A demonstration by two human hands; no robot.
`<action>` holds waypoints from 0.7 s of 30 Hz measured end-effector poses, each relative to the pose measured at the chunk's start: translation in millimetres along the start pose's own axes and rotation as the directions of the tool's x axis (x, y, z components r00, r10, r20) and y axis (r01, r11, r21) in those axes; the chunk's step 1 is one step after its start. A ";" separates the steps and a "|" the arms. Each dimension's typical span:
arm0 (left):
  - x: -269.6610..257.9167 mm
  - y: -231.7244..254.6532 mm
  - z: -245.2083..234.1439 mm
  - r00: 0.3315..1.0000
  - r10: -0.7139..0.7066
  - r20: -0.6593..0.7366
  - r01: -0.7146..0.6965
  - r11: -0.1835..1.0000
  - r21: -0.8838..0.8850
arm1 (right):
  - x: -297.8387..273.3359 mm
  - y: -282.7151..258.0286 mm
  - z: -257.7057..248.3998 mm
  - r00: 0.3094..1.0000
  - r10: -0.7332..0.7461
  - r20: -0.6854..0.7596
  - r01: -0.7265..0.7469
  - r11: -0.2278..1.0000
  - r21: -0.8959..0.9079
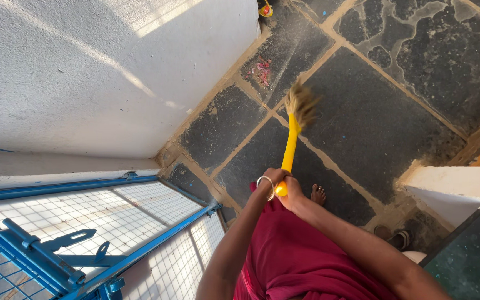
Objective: The person sweeps the floor using a broom, moving dust and debris across the stone tiles in an outdoor corridor area.
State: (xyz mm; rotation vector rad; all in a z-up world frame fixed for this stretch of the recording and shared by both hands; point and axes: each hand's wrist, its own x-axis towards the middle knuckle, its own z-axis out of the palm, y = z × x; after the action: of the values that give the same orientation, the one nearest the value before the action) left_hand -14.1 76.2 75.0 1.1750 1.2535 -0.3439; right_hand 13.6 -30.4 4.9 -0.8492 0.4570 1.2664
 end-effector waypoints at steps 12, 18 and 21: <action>-57.0 7.8 83.7 0.965 -0.036 0.259 0.003 0.992 0.128 | -84.2 -27.3 -56.8 0.938 -0.101 -0.332 0.093 0.995 -0.040; -27.0 -26.8 94.1 0.940 -0.171 0.296 0.150 0.984 0.095 | -96.5 -29.8 -58.8 0.936 0.058 -0.346 -0.086 0.994 -0.067; -25.1 -45.3 70.3 0.946 -0.156 0.286 0.157 0.987 0.020 | -83.7 -16.2 -58.2 0.945 0.158 -0.287 -0.196 0.975 -0.109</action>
State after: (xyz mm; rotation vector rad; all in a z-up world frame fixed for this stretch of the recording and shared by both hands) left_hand -18.7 -10.4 64.7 0.9838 1.0931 -0.6088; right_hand 14.9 -129.5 33.7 -1.1295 0.6890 1.3610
